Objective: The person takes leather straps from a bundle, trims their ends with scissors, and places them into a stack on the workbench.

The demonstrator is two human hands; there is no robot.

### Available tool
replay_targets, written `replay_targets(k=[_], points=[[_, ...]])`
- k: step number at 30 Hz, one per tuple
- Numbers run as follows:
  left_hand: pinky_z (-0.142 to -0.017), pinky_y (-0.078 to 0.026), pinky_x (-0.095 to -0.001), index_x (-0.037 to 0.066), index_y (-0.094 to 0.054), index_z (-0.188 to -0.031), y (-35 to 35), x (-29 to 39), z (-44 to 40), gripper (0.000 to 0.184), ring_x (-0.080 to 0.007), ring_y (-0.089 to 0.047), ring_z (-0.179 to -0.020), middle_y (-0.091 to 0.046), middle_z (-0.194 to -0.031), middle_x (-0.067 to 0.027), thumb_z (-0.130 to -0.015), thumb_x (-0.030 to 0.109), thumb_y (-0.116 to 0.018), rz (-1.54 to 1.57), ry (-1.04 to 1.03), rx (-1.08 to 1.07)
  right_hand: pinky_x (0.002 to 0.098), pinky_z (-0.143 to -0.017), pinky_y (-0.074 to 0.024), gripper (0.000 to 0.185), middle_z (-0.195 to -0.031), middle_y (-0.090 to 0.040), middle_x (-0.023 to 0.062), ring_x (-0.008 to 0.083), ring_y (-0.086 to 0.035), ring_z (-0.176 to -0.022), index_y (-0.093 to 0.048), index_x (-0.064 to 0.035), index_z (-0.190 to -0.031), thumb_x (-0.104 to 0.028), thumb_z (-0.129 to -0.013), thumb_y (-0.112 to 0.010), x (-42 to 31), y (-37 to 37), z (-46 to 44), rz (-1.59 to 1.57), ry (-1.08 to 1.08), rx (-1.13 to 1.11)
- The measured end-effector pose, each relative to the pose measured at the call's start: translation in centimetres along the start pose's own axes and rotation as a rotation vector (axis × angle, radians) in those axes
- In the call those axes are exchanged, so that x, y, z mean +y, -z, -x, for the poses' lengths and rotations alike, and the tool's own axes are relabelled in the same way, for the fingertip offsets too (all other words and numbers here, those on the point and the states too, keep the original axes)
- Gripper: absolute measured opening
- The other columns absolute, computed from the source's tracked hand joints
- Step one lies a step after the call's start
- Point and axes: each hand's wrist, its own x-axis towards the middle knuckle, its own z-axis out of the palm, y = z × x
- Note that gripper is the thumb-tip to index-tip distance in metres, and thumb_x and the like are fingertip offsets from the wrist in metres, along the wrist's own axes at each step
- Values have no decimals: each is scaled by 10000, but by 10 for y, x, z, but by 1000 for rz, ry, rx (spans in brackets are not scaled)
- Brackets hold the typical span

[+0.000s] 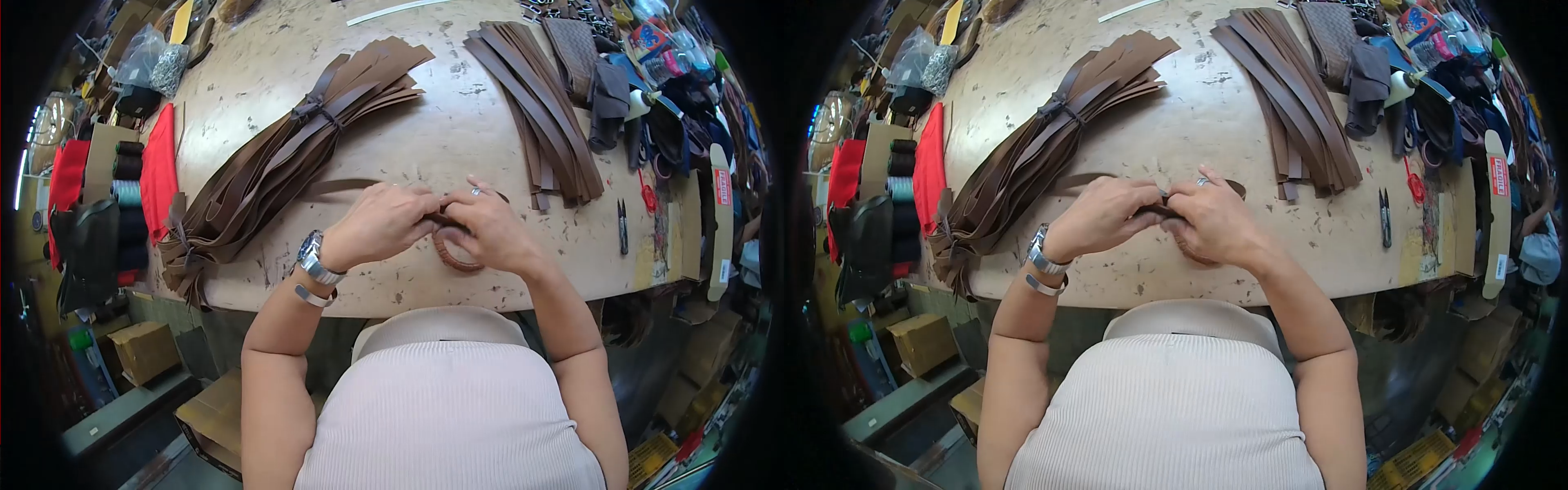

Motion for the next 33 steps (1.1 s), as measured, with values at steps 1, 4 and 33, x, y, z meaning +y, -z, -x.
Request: replay_targets(k=[1, 4, 33], points=[[-590, -421, -360, 32, -562, -836, 4, 1, 0, 175, -287, -545, -684, -551, -780, -94, -771, 195, -570, -17, 20, 8, 415, -791, -381, 175, -906, -564, 87, 285, -530, -841, -575, -31, -832, -172, -731, -595, 4, 1, -1, -78, -64, -25], [-585, -420, -349, 35, -561, -838, 6, -5, 4, 161, -278, -546, -670, -551, -781, -78, -782, 187, -560, -62, 35, 44, 368, -723, -419, 151, -859, -563, 107, 298, -535, -798, -574, -13, -793, -154, -740, -586, 13, 8, 2, -45, -170, -81], [-662, -449, -224, 22, -567, -984, -2, -73, 60, 173, -76, -527, -757, -594, -946, -35, -854, 113, -497, 676, 477, 289, 351, -598, -397, 120, -733, -510, 148, 311, -506, -672, -521, 34, -734, -73, -788, -528, 8, 0, 7, -229, -224, 139]])
